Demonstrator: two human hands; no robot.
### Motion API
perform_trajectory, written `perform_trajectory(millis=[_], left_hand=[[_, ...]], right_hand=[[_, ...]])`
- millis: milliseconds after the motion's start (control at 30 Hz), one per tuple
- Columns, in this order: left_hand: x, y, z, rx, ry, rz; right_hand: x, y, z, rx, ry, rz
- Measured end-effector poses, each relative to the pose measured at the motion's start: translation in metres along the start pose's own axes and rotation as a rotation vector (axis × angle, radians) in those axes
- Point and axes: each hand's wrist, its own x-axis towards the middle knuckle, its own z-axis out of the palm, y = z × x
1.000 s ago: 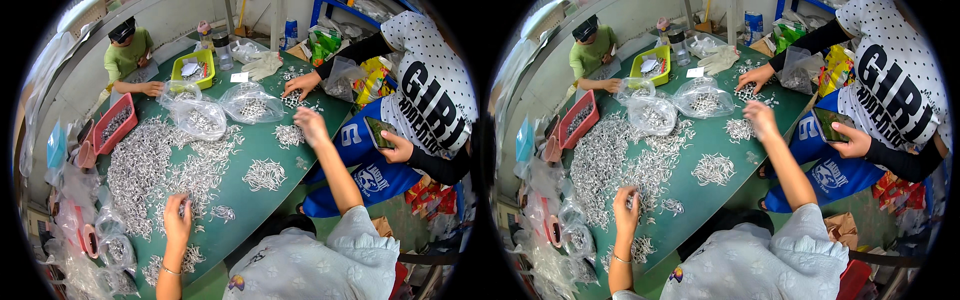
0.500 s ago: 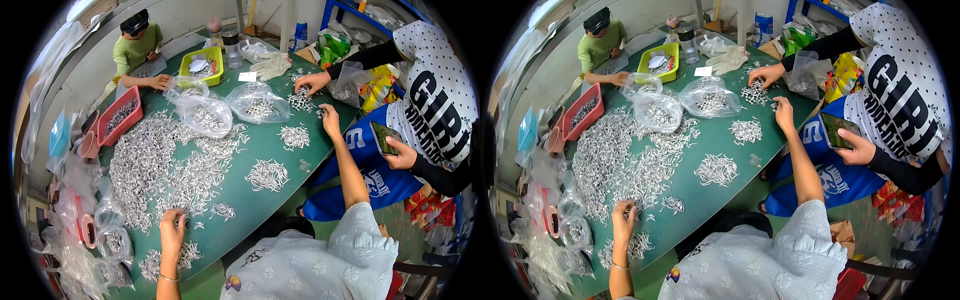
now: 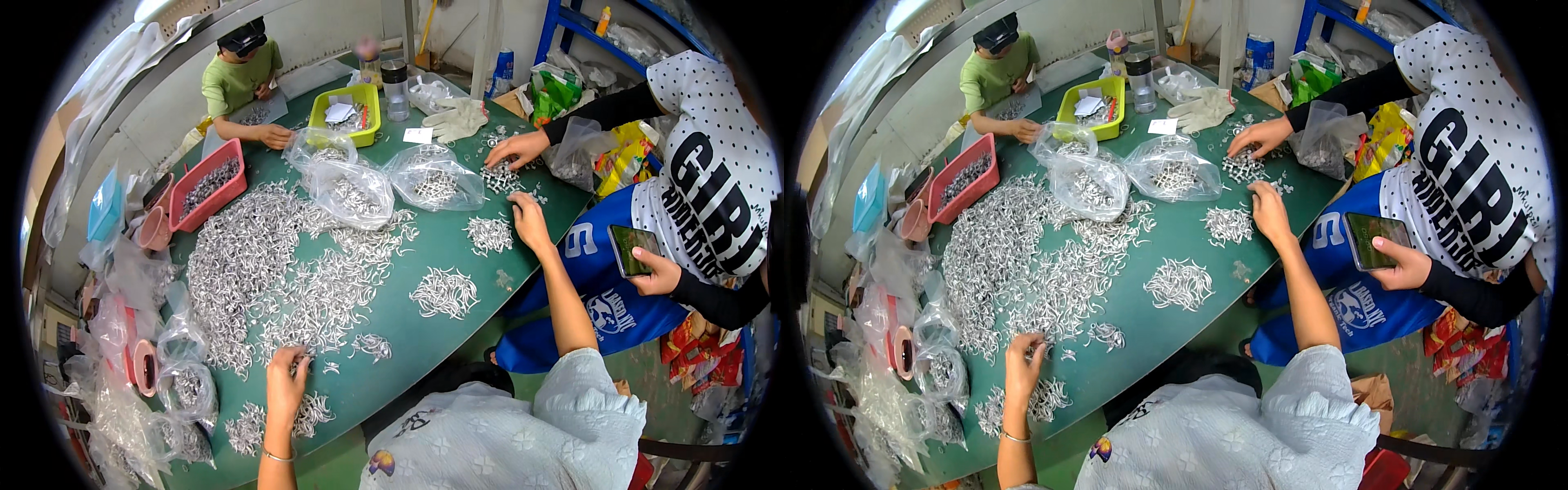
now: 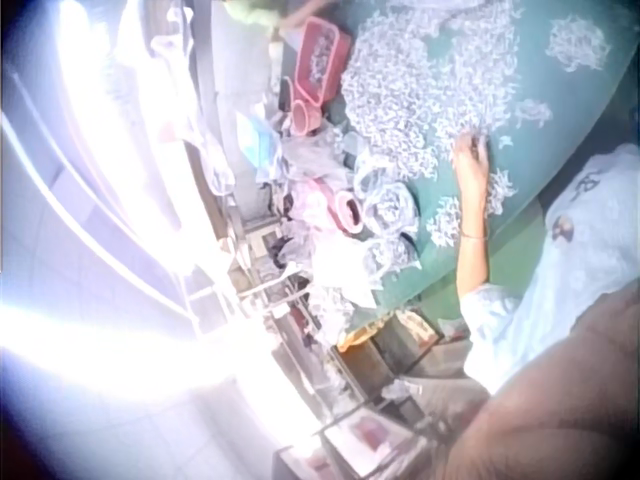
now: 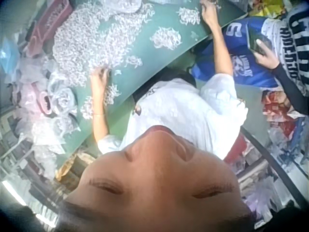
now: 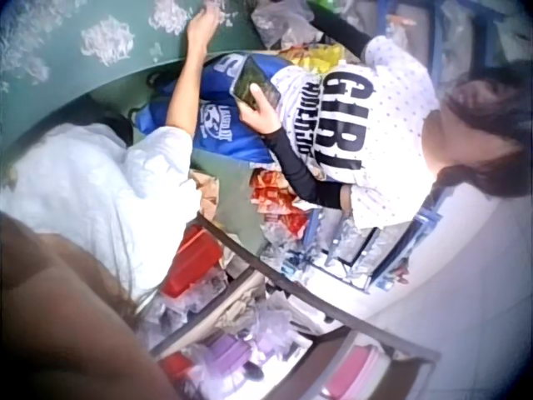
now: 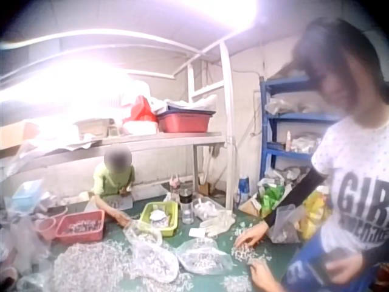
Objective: The person sorts small curved metal pieces by hand on a green table, moving them from a central pile into smaller groups and then placing a handful into a plastic bag.
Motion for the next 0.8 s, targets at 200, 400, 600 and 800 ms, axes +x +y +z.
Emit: perform_trajectory(millis=[200,400,600,800], left_hand=[[-0.005,-0.002,0.002,-0.011,-0.032,-0.007],[-0.013,-0.009,0.003,-0.032,-0.027,-0.016],[-0.013,-0.005,0.004,-0.038,-0.015,-0.054],[-0.019,-0.007,-0.005,-0.057,0.048,-0.065]], right_hand=[[0.02,0.0,0.013,-0.106,-0.049,-0.031],[0.014,-0.001,0.018,-0.106,-0.164,0.046],[0.019,-0.003,0.015,-0.072,-0.11,-0.015],[0.013,-0.004,0.016,-0.247,-0.166,-0.108]])
